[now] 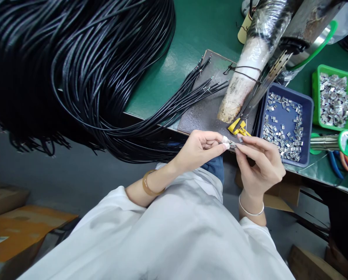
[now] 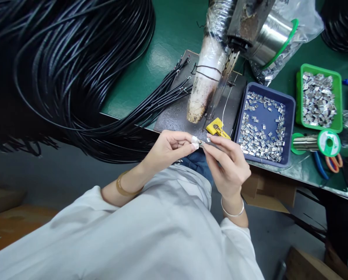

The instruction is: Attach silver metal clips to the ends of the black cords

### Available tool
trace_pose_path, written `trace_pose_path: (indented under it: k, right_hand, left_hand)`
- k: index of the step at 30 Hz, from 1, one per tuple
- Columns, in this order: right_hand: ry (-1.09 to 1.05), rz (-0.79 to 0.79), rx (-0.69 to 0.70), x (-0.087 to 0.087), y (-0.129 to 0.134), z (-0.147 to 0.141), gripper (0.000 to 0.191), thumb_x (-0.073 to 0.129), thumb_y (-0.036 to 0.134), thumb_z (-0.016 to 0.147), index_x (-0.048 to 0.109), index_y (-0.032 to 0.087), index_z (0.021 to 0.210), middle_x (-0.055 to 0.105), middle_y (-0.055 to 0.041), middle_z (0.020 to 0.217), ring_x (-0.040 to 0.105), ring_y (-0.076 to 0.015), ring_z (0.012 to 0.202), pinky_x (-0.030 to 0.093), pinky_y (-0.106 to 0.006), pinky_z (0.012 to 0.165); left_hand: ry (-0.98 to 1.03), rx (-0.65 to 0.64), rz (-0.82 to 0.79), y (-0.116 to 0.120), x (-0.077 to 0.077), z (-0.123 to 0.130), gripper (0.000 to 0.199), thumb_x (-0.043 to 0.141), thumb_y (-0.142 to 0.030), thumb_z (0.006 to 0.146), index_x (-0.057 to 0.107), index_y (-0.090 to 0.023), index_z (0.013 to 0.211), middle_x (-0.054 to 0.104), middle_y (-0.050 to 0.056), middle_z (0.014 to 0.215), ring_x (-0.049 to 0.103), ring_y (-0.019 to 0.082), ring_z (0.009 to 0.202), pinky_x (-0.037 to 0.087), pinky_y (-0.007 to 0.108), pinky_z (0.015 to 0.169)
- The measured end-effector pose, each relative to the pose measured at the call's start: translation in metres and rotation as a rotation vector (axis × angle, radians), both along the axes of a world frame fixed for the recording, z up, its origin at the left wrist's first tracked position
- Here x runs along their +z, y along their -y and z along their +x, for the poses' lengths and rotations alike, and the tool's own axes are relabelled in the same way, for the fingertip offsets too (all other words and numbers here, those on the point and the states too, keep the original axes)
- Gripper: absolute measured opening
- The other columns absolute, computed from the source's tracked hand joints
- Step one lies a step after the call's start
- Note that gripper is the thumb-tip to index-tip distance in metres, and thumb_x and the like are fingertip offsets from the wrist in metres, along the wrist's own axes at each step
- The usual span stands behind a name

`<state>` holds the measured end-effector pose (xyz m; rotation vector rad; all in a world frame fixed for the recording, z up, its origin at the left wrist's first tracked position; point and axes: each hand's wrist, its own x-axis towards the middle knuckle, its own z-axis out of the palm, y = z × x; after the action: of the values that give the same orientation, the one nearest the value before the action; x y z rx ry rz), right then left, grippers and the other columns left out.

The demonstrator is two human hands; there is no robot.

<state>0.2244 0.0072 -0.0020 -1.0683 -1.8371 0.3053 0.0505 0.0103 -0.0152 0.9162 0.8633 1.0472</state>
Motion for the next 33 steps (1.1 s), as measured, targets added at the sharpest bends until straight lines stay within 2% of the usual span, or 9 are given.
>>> trace_pose_path:
  k: [5, 9, 13, 16, 19, 23, 26, 29, 33]
  right_hand:
    - [0.143, 0.006, 0.044, 0.002, -0.003, 0.001, 0.021, 0.07, 0.008, 0.085, 0.07, 0.024, 0.099, 0.072, -0.0037, 0.109, 0.072, -0.0177, 0.098, 0.064, -0.034, 0.088]
    - [0.144, -0.035, 0.047, 0.0, -0.006, 0.002, 0.015, 0.068, 0.009, 0.086, 0.066, 0.02, 0.095, 0.073, -0.0052, 0.108, 0.071, -0.019, 0.101, 0.061, -0.036, 0.091]
    - [0.082, 0.148, -0.112, -0.002, -0.003, -0.001, 0.022, 0.074, 0.005, 0.08, 0.07, 0.021, 0.095, 0.075, -0.0034, 0.103, 0.073, -0.0178, 0.093, 0.063, -0.033, 0.085]
    - [0.107, 0.224, -0.054, -0.002, 0.001, -0.005, 0.028, 0.076, 0.005, 0.079, 0.071, 0.022, 0.101, 0.076, -0.0023, 0.102, 0.074, -0.0163, 0.09, 0.063, -0.03, 0.083]
    - [0.097, 0.182, 0.003, -0.005, 0.001, -0.007, 0.025, 0.072, 0.005, 0.083, 0.07, 0.022, 0.102, 0.077, -0.0021, 0.101, 0.075, -0.016, 0.09, 0.063, -0.029, 0.081]
    - [-0.112, 0.017, -0.048, -0.011, -0.004, -0.007, 0.012, 0.067, 0.01, 0.087, 0.065, 0.02, 0.092, 0.076, -0.0024, 0.094, 0.075, -0.0171, 0.088, 0.063, -0.032, 0.077]
    - [-0.185, -0.063, -0.02, -0.014, -0.007, -0.007, 0.009, 0.067, 0.012, 0.087, 0.063, 0.02, 0.089, 0.075, -0.0036, 0.097, 0.074, -0.0183, 0.09, 0.063, -0.035, 0.079]
    - [-0.122, -0.003, -0.006, -0.016, -0.006, -0.009, 0.015, 0.071, 0.008, 0.083, 0.063, 0.02, 0.088, 0.076, -0.004, 0.099, 0.075, -0.0179, 0.09, 0.063, -0.034, 0.08]
    - [0.054, 0.153, -0.032, -0.017, -0.007, -0.009, 0.023, 0.075, 0.003, 0.078, 0.063, 0.02, 0.09, 0.078, -0.0038, 0.103, 0.076, -0.0157, 0.089, 0.063, -0.029, 0.08]
  left_hand:
    - [-0.048, -0.01, 0.035, -0.001, -0.001, 0.003, 0.02, 0.071, -0.029, 0.082, 0.07, -0.009, 0.084, 0.039, -0.006, 0.056, 0.028, 0.004, 0.051, 0.022, 0.019, 0.047]
    - [-0.119, 0.044, 0.059, -0.001, -0.002, 0.006, 0.014, 0.067, -0.024, 0.081, 0.068, -0.009, 0.081, 0.042, -0.004, 0.058, 0.032, 0.005, 0.053, 0.024, 0.02, 0.049]
    - [-0.183, 0.084, 0.097, -0.002, 0.001, 0.008, 0.009, 0.066, -0.019, 0.077, 0.066, -0.01, 0.075, 0.041, -0.005, 0.057, 0.028, 0.004, 0.053, 0.02, 0.021, 0.049]
    - [-0.135, 0.077, 0.099, -0.004, 0.004, 0.008, 0.009, 0.066, -0.018, 0.075, 0.061, -0.012, 0.071, 0.039, -0.007, 0.056, 0.029, 0.004, 0.051, 0.023, 0.019, 0.048]
    - [-0.081, 0.093, 0.07, -0.006, 0.004, 0.007, 0.011, 0.067, -0.018, 0.076, 0.059, -0.013, 0.071, 0.04, -0.007, 0.054, 0.03, 0.003, 0.049, 0.024, 0.018, 0.048]
    - [-0.01, 0.125, 0.03, -0.01, 0.003, 0.005, 0.01, 0.068, -0.021, 0.077, 0.067, -0.011, 0.075, 0.062, 0.0, 0.066, 0.048, 0.005, 0.056, 0.038, 0.018, 0.054]
    - [0.026, 0.141, 0.039, -0.012, 0.003, 0.005, 0.01, 0.069, -0.02, 0.078, 0.07, -0.011, 0.074, 0.066, 0.001, 0.068, 0.053, 0.006, 0.059, 0.044, 0.018, 0.059]
    - [0.028, 0.163, 0.053, -0.013, 0.001, 0.007, 0.009, 0.07, -0.018, 0.078, 0.071, -0.011, 0.072, 0.066, -0.001, 0.065, 0.053, 0.005, 0.057, 0.045, 0.017, 0.059]
    - [-0.017, 0.209, 0.054, -0.014, 0.001, 0.009, 0.009, 0.072, -0.019, 0.075, 0.072, -0.011, 0.071, 0.068, 0.001, 0.067, 0.057, 0.007, 0.061, 0.047, 0.018, 0.06]
